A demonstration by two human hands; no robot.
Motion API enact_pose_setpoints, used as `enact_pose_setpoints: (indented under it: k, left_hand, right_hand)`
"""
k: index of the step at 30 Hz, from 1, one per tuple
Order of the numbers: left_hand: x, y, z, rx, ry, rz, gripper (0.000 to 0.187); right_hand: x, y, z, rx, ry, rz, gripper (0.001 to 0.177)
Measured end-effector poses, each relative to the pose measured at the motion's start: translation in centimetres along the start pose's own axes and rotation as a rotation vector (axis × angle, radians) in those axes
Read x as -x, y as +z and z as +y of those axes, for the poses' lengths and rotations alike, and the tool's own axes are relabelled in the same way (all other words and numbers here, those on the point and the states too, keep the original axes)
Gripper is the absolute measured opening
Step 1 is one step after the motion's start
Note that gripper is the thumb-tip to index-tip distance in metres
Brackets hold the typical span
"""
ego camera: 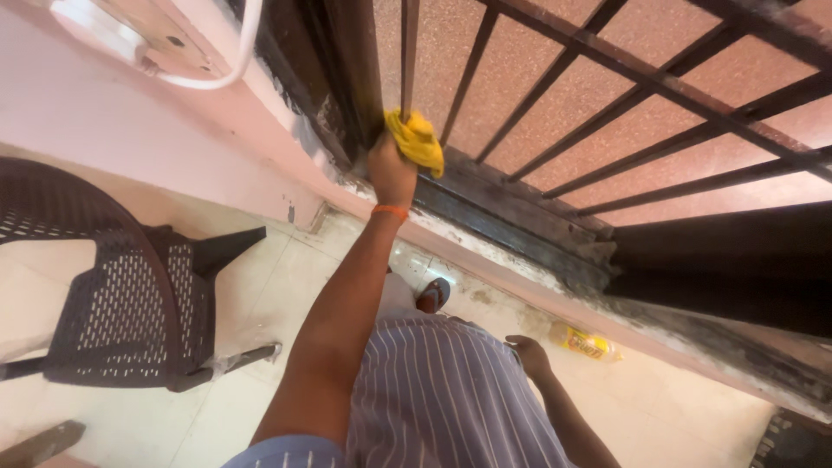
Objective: The person cleans a metal gate by wiping its bars with a cloth.
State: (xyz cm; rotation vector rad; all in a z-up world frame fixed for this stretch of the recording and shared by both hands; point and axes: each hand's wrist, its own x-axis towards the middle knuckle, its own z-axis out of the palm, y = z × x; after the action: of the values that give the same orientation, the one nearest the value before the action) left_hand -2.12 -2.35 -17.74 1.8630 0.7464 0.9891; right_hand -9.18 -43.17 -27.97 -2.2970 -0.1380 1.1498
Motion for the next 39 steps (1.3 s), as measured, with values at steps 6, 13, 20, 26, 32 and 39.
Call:
enact_pose_setpoints:
  k: [6,13,20,26,32,39]
  left_hand:
    - [-1.1,-0.6,1.6,0.030,0.018,0.010,0.020]
    - [-2.5,0.5,0.4,0.008,-0.030,-0.058,0.018]
    - [-0.7,0.2,-1.8,0.077,0.002,-0.063,0.022]
    - [1.4,-2.0,-3.4,-0.153,0.169,-0.005,0.033]
    - [0.3,-1.9,-4.5,0.498,-0.135,-0.220,0.052]
    - [-1.8,-1.8,-5.9,0.231,-0.088,-0.484,0.045]
  right_hand:
    - [-1.3,-0.7,0.7,-0.130,-0.046,0.104,0.037]
    - [-0.7,0.4,0.5,0.032,-0.103,-0.021,0.038]
    - [-2.1,-0.8,-8.1,-0.099,-0.241,0.282,0.026]
    - [-0.7,-2.6,-27.8,-0.037,-1.025,0.353,0.049]
    - [-7.7,-0.1,-36.1,0.022,-1.005,0.372,0.057]
    - [-12.5,1.7,-36.4,0.137,-0.739,0.520,0.046]
